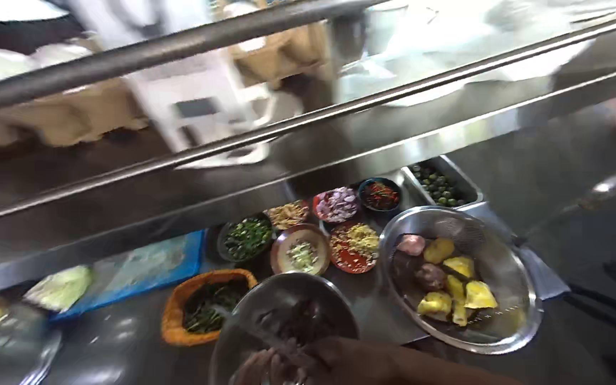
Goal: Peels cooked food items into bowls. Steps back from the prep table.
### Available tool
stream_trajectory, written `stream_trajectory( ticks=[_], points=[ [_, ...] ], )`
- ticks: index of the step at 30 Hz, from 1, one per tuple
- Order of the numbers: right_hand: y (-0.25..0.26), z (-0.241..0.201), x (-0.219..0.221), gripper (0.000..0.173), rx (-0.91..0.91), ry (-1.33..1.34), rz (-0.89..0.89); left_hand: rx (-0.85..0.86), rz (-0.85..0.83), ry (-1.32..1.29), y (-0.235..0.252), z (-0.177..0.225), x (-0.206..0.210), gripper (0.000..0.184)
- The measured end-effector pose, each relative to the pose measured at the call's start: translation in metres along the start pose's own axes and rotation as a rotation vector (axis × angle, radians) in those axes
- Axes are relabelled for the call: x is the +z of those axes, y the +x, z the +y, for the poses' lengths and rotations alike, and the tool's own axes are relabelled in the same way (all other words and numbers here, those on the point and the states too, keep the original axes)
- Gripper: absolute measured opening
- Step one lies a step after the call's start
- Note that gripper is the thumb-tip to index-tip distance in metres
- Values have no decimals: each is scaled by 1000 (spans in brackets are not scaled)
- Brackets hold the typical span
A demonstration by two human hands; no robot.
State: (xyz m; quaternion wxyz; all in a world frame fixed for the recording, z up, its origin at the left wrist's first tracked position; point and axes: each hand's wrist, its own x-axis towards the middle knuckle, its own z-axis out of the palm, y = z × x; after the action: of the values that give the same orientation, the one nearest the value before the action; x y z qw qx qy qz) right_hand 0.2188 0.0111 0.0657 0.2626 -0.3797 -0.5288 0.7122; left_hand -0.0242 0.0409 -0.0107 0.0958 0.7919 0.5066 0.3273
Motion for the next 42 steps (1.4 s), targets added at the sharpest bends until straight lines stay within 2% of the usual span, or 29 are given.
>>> stream_trajectory(
  ticks=[2,5,8,10,12,14,15,17,18,19,21,22,24,26,29,30,33,35,36,39,42],
  points=[
    [8,0,-2,30,66,-133,29,-180,-192,60,4,-1,-18,33],
    [18,-3,-2,28,92,-454,145,-259,-205,22,7,6,-27,33],
    [31,-7,-7,26,206,-706,234,-288,-293,29,17,8,-28,36],
    [38,-7,-14,29,318,-735,273,-292,-353,84,22,14,-36,38],
    [30,-28,-16,43,345,-752,324,-230,-280,29,31,26,-52,38],
    [25,-43,-17,43,310,-735,336,-171,-215,-64,35,29,-55,36],
    [29,-39,-20,39,289,-735,313,-165,-267,-41,37,25,-48,38],
    [42,-23,-28,36,296,-777,247,-204,-579,162,39,16,-35,47],
    [42,-20,-27,37,280,-785,238,-192,-682,237,38,13,-33,48],
    [37,-27,-26,38,226,-772,253,-167,-678,203,37,11,-33,49],
    [24,-39,-22,39,116,-727,306,-156,-547,4,36,13,-35,52],
    [21,-35,-23,39,102,-715,318,-144,-532,25,38,16,-34,54],
    [13,-17,-30,31,93,-693,343,-81,-642,241,49,22,-30,55],
    [-14,-16,-40,32,85,-627,426,22,-683,260,74,37,-21,50],
    [-85,-6,-52,34,22,-459,708,182,-562,53,105,93,11,50],
    [-111,3,-56,34,21,-397,795,234,-571,26,113,118,28,48],
    [-185,41,-60,32,48,-263,990,428,-787,63,137,193,93,44],
    [-227,67,-55,31,76,-215,1096,540,-954,189,149,242,143,51],
    [-245,79,-51,31,80,-199,1130,596,-975,235,150,259,171,57],
    [-284,104,-34,31,83,-162,1220,726,-949,353,147,282,247,59],
    [-303,113,-20,34,174,-136,1269,728,-1020,509,147,293,287,51]
  ],
)
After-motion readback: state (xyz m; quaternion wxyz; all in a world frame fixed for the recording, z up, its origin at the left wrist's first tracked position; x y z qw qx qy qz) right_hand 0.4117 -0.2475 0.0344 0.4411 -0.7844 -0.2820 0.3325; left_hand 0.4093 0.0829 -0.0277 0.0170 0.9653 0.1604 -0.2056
